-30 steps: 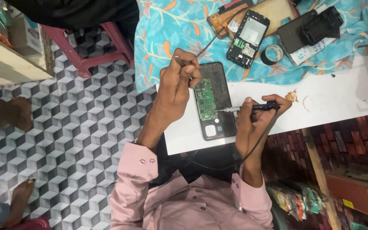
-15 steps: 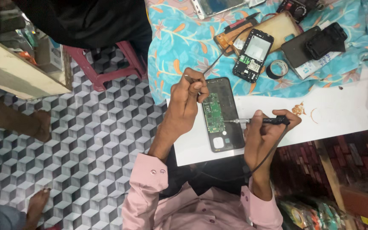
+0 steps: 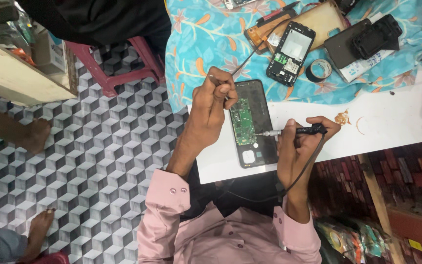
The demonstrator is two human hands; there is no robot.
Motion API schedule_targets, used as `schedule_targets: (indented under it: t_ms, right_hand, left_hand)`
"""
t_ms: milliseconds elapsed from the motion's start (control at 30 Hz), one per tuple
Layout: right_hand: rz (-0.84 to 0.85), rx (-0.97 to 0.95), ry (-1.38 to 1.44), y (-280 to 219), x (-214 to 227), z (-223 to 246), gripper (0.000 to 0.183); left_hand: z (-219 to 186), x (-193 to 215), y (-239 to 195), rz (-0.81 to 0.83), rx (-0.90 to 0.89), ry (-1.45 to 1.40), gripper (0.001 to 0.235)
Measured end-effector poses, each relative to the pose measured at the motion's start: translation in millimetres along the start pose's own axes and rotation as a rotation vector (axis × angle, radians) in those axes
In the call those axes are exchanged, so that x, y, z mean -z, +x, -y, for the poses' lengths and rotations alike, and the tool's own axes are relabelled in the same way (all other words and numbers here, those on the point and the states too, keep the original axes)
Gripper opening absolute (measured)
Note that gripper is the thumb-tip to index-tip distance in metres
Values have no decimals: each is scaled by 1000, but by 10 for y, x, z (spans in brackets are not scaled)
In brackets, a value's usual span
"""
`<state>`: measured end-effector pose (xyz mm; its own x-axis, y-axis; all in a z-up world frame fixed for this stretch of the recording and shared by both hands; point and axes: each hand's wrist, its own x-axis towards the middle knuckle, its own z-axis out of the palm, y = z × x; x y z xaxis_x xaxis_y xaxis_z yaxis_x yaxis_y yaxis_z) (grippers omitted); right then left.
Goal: The person uses a soldering iron and tweezers to work on a smartphone motherboard placed on a white table. They repeatedly apply heat and adjust components on the circuit board while other disassembled phone parts and tools remain nearby.
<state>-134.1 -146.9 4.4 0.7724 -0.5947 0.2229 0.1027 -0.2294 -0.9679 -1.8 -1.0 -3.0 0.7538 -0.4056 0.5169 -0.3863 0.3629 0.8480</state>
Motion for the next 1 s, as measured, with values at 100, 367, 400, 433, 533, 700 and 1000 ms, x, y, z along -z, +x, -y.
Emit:
schedule_targets:
  t_ms: [100,367,400,433,533,700,1000]
  right_hand:
    - [20,14,6,0,5,-12,33]
    - [11,-16,-10,9,26,-41,32]
    - [14,-14,-7,8,28,-46,32]
    - [21,-14,-10,5,33,-47,32]
    - [35,-16,-29,7,45,-49,31]
    - [26,-45,65,18,37,-26,32]
    - [-21,12,-39,-14,1,17,27]
  left_hand:
    - [-5,-2,-12,2,-7,15,24]
    - [8,2,13,9,-13,25,24]
    - [7,6,7,10,-19,34,24]
    - [8,10,2,11,-25,42,24]
    - [23,11,6,24,-19,20,24]
    - [14,14,10,20,-19,36,24]
    - [13,8,18,6,-29,37,22]
